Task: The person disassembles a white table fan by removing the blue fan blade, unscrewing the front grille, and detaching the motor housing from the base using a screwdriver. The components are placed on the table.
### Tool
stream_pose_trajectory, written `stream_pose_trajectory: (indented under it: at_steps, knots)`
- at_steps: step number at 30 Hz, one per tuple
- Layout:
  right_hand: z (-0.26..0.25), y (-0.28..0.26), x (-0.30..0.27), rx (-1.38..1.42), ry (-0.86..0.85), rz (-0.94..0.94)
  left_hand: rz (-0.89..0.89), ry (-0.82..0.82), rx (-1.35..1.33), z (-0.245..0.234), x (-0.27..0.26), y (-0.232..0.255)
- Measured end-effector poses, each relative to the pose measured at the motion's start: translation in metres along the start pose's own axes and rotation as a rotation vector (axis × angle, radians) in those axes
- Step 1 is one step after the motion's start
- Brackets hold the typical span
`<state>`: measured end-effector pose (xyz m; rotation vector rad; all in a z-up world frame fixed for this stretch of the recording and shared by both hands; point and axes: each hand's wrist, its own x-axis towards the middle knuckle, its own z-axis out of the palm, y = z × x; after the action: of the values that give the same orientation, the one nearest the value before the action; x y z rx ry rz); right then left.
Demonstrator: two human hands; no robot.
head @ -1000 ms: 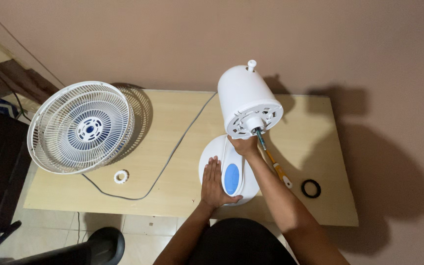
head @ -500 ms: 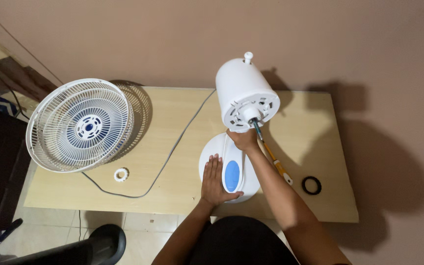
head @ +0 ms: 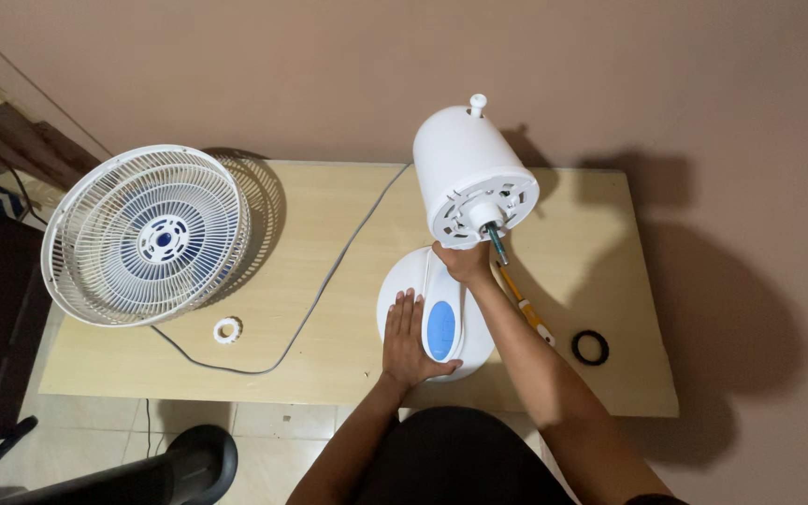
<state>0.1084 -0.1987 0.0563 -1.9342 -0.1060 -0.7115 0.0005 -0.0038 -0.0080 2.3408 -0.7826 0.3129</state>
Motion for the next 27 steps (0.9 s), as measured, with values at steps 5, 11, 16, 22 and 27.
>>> stream_pose_trajectory:
  at_steps: [5, 11, 16, 22, 27]
  knots:
    - [-0.001, -0.011, 0.003, 0.054, 0.028, -0.032, 0.014, 0.023, -0.011, -0.003, -0.001, 0.002]
    - [-0.007, -0.014, 0.002, 0.235, -0.042, 0.108, 0.016, 0.014, -0.006, -0.005, 0.000, 0.002]
    - [-0.025, 0.031, -0.022, 0.673, -0.173, 0.202, -0.041, -0.026, -0.038, -0.008, 0.004, 0.006]
    - [-0.019, 0.098, -0.085, -0.042, -0.024, 0.194, -0.091, 0.176, -0.330, -0.039, 0.079, 0.031]
    - [-0.007, 0.097, -0.112, -0.142, -0.096, 0.192, -0.074, 0.177, -0.914, -0.065, 0.164, 0.062]
